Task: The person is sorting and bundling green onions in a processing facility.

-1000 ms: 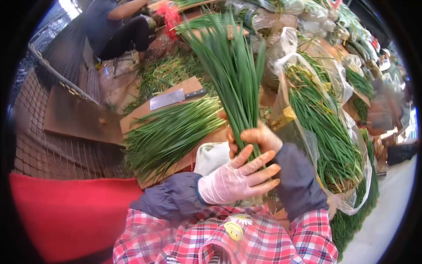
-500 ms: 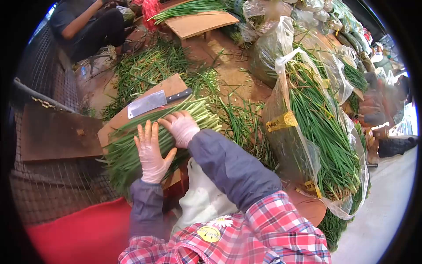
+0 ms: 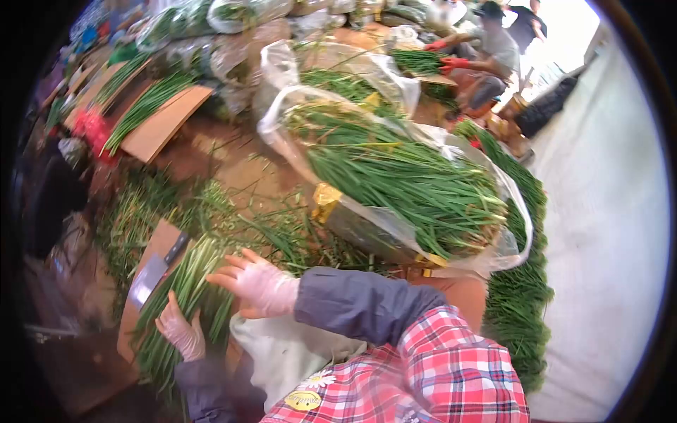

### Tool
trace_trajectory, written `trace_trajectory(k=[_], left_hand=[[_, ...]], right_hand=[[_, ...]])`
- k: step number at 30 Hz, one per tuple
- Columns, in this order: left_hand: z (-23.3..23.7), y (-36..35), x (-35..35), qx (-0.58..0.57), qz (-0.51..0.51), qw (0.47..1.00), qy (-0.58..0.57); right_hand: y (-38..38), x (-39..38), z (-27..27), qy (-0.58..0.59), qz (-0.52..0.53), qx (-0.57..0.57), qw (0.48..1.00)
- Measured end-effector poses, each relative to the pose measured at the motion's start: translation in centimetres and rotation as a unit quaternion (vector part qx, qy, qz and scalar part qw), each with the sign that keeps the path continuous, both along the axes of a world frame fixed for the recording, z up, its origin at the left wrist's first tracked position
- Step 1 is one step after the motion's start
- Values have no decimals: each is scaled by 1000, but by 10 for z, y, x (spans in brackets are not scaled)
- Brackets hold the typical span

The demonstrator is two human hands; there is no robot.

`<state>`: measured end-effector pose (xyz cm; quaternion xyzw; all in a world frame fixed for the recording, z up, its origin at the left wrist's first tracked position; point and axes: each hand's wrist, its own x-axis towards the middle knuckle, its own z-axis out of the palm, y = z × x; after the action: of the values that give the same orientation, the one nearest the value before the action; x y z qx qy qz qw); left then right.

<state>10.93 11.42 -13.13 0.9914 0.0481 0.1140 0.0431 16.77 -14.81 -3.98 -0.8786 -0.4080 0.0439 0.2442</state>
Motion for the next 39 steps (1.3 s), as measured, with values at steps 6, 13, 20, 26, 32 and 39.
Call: trace_trajectory(k=[6, 13, 20, 26, 32, 39], left_hand=[[-4, -6, 6, -12, -47, 999, 19], [22, -24, -3, 17, 14, 995, 95], [37, -45, -4, 27, 26, 988, 148], [56, -63, 2, -81, -51, 995, 5], [101, -165, 80, -207, -239, 946, -72], [58, -285, 170, -127, -387, 913, 17]], right_hand=[[-127, -35, 28, 10, -128, -13, 992], [-236, -13, 54, -38, -337, 123, 933], [-221, 85, 10, -137, -326, 29, 935], [-175, 145, -52, -190, -449, -179, 855], [-171, 125, -76, -169, -459, -254, 834], [-194, 157, -77, -167, -494, -250, 816]])
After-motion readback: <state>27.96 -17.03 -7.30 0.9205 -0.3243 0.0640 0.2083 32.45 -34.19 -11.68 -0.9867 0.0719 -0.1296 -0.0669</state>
